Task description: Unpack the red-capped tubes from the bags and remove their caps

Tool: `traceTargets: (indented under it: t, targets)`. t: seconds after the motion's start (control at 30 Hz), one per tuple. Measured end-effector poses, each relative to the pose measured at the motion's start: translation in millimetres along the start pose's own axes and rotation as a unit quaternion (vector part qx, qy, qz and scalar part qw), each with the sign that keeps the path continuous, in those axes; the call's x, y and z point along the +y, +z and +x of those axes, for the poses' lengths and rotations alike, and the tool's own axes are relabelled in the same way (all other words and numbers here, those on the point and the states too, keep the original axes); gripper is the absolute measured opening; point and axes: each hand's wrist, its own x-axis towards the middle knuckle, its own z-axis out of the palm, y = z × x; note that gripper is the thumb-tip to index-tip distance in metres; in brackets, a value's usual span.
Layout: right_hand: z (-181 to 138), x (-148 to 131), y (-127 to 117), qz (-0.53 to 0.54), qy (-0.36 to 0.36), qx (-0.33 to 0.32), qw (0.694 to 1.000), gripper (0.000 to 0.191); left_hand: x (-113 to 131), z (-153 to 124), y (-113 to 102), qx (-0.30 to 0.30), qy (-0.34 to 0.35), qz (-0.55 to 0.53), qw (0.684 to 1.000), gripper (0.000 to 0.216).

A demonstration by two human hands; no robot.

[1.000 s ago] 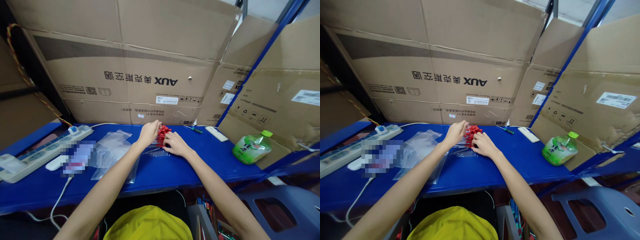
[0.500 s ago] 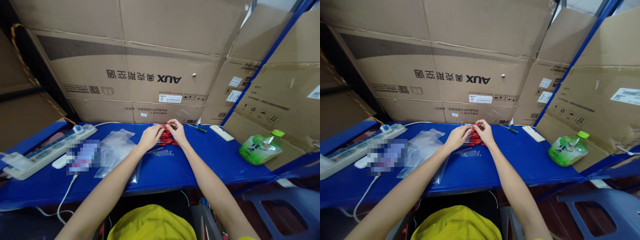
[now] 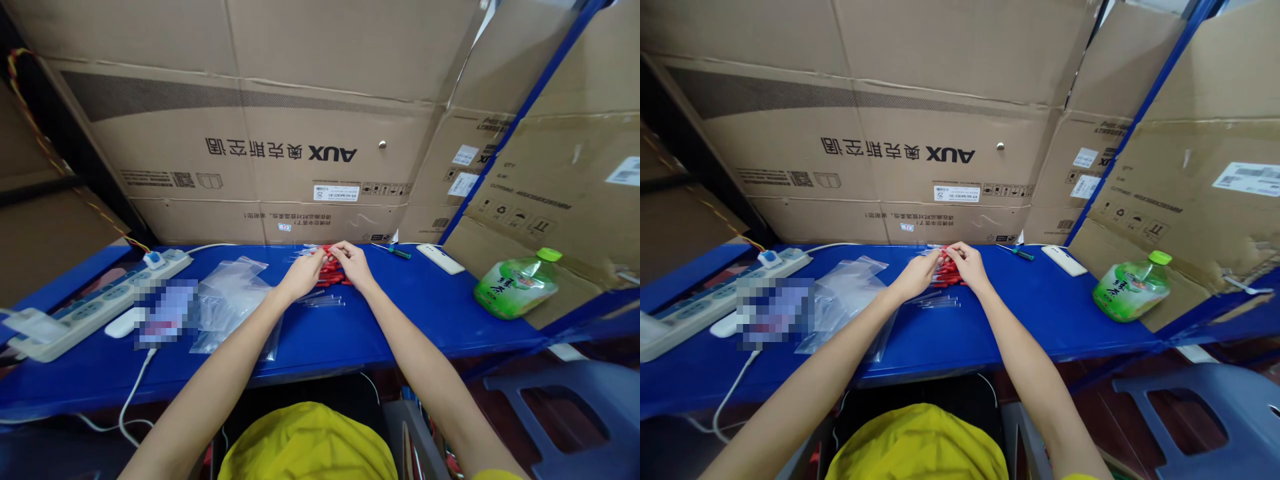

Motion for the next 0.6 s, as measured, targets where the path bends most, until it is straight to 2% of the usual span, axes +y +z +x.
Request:
traceTargets:
  t: [0.17,0.33,0.5,0.57,0.6]
  targets:
    - [4.3,0.2,-1.3,0.029,0.041,0.023,0.998,0.047,2.4,4.5,-0.5,-0.002,-0.007,-0.032,0.999,0.031]
    - [6.9,-3.2,-1.9,0.045,0.034,0.051,0.997,0.048,7.5,6.6,-4.3,0.01,-0.019,-0.05,0.999,0.031]
    - [8.4,-0.1,9.5,0.061,0.02,0.078,0.995,0.044,14.1,11.7,-5.7,0.006,-0.029,-0.03,0.999,0.029]
    - [11.6,3.6,6.0,0.055,0.016,0.092,0.994,0.043,14.9,11.4,-6.3,0.008,-0.031,-0.015,0.999,0.029]
    - [13.9,5.7,-1.0,0.05,0.014,0.121,0.991,0.045,13.9,9.8,-7.2,0.009,-0.033,-0.009,0.999,0.029]
